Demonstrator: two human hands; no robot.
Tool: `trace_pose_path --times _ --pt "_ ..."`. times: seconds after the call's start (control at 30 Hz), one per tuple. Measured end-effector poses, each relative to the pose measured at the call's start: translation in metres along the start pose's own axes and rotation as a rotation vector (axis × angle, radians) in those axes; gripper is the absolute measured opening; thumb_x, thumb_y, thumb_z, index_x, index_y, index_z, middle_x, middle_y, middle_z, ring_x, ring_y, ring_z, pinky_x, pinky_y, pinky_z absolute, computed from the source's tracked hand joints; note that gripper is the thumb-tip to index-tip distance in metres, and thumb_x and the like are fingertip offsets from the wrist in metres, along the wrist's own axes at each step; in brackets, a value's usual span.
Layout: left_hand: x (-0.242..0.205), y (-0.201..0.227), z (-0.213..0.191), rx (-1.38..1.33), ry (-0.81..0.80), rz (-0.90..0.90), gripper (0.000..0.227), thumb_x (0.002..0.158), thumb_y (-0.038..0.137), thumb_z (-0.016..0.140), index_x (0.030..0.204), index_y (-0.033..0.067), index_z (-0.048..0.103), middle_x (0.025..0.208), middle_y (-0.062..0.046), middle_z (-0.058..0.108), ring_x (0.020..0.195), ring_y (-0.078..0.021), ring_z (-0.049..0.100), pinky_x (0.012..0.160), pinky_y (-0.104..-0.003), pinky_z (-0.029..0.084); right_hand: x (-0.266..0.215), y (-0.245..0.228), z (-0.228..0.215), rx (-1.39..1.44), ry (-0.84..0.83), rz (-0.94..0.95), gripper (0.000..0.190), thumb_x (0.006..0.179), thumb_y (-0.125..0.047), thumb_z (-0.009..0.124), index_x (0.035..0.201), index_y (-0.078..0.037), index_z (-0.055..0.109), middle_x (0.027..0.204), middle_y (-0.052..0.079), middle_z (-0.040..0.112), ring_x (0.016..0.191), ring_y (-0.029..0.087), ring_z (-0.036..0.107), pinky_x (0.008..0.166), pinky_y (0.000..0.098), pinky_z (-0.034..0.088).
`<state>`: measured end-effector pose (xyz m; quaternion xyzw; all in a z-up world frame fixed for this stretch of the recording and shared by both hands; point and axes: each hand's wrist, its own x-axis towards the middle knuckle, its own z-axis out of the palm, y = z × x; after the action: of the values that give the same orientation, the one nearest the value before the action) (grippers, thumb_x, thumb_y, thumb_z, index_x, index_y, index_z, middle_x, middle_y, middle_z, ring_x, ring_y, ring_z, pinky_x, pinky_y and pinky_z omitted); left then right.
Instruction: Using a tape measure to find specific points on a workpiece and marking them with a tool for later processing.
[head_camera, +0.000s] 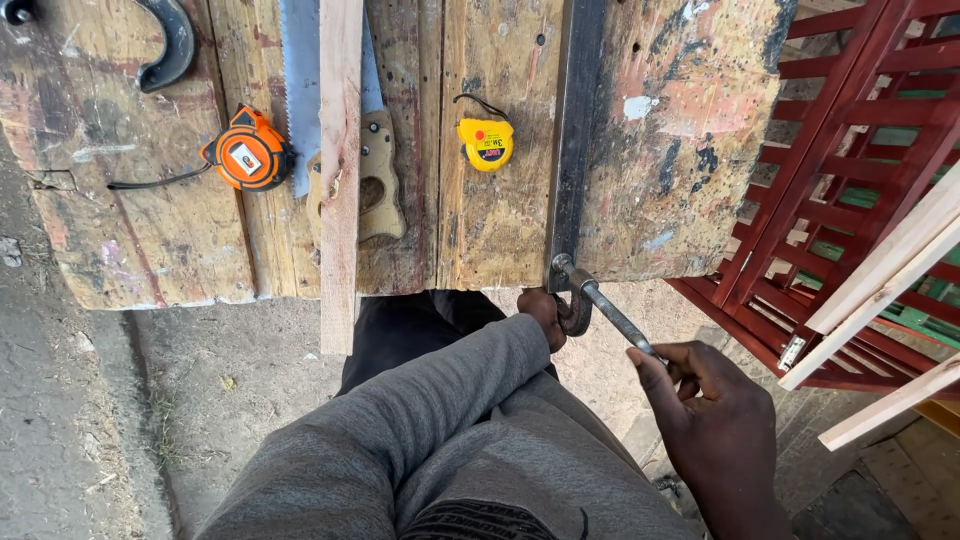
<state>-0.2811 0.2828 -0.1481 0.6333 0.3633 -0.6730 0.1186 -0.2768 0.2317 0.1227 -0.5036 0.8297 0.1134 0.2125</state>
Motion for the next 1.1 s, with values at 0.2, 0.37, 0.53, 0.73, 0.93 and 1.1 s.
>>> trace_pose_path --times 0.2,0.37,0.53,0.73,0.93,1.1 --pt "0.013 -0.004 0.0 -0.025 0.01 -0.068 0.03 0.084 0.015 0.019 0.069 0.0086 0.044 0.057 -0.007 0.039 0.043 -0.0169 0.037 0.034 -0.027 0.029 0.01 0.008 -0.002 0.864 -0.346 0.845 0.04 0.092 -0.03 0.04 0.082 0.005 0.057 0.061 0.015 0.049 0.05 0.022 0.036 0.046 0.0325 0.027" --pt "0.005 -0.002 -0.001 0.001 0.013 -0.017 0.026 0.087 0.012 0.023 0.075 0.0069 0.045 0.062 -0.009 0.043 0.046 -0.0188 0.041 0.038 -0.032 0.034 0.008 -0.003 -0.007 1.09 -0.468 0.787 0.036 0.087 -0.03 0.034 0.096 0.002 0.047 0.079 0.02 0.05 0.063 0.028 0.042 0.042 0.0334 0.027" --pt "0.012 -0.003 -0.001 -0.022 0.039 -0.086 0.026 0.081 0.012 0.024 0.062 0.0082 0.042 0.056 -0.009 0.042 0.043 -0.0201 0.039 0.036 -0.03 0.03 0.007 -0.012 -0.006 0.113 -0.196 0.332 0.035 0.069 -0.038 0.058 0.093 -0.013 0.054 0.08 0.003 0.059 0.068 0.015 0.055 0.058 0.0317 0.043" --pt "0.024 -0.007 -0.003 -0.039 0.057 -0.093 0.026 0.083 0.015 0.025 0.062 0.0104 0.039 0.054 -0.008 0.04 0.042 -0.019 0.039 0.035 -0.029 0.029 0.01 0.012 0.003 0.887 -0.386 0.619 0.037 0.087 -0.031 0.04 0.078 0.0 0.061 0.056 0.006 0.053 0.047 0.013 0.043 0.043 0.0255 0.032" --pt "0.03 -0.008 -0.004 -0.028 0.114 -0.085 0.021 0.084 0.016 0.027 0.067 0.0121 0.04 0.059 -0.005 0.04 0.044 -0.0158 0.039 0.036 -0.029 0.028 0.006 0.015 0.006 1.459 -0.539 0.83 0.027 0.089 -0.025 0.038 0.089 0.0 0.047 0.07 0.011 0.05 0.057 0.019 0.044 0.044 0.0283 0.034" --pt "0.049 -0.01 -0.006 0.025 0.158 -0.168 0.017 0.084 0.025 0.03 0.069 0.0195 0.027 0.059 0.002 0.025 0.045 -0.0097 0.023 0.036 -0.027 0.018 0.004 -0.009 -0.004 -0.011 -0.176 0.235 0.046 0.064 -0.048 0.058 0.099 -0.018 0.056 0.08 -0.001 0.059 0.07 0.015 0.052 0.06 0.032 0.042"
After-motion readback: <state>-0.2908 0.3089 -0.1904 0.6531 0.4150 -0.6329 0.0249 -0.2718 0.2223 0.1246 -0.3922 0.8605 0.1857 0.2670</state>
